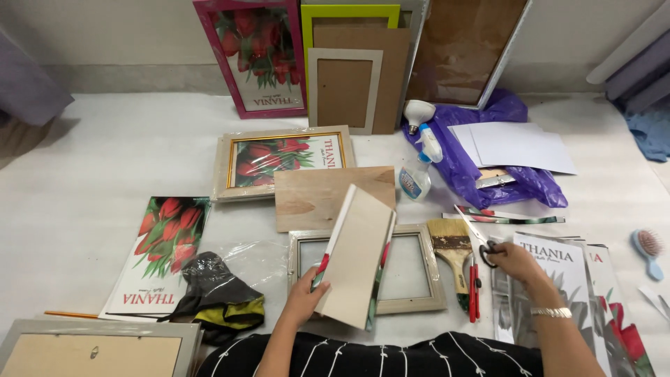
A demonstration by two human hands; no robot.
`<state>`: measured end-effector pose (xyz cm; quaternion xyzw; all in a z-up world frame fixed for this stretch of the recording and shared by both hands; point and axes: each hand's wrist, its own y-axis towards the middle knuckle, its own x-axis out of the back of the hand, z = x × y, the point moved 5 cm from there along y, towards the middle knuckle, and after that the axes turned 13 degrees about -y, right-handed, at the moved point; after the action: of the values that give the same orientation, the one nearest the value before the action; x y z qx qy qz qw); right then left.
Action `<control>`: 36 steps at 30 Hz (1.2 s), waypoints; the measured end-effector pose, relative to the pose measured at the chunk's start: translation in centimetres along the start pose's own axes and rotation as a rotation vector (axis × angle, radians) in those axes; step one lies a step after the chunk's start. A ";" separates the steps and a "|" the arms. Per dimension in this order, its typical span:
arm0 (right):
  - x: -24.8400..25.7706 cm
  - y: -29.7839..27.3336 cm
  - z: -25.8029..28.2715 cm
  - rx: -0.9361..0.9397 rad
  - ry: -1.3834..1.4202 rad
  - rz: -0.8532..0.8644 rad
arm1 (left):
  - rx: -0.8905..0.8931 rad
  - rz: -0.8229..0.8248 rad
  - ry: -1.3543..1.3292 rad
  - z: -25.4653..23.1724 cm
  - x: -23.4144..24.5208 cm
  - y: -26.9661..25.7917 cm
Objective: Cutting a backing board with a utility knife and applying a substance to a picture frame using a brush.
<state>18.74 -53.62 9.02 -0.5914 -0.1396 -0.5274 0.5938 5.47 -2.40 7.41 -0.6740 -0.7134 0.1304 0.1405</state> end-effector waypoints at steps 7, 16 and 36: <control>-6.4 -13.7 7.6 0.105 0.673 0.148 | 0.054 -0.181 -0.421 -4.0 0.0 -3.3; -14.1 -18.1 14.0 0.159 0.663 -0.166 | -0.134 -0.093 -0.194 -1.5 -1.6 -4.5; -12.1 -16.2 14.1 0.223 0.527 -0.290 | -0.065 0.232 -0.124 -1.2 -6.2 -5.6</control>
<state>7.50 -31.90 12.14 -0.3397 -0.1209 -0.7229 0.5894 1.09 -8.96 10.42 -0.7470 -0.6417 0.1638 0.0581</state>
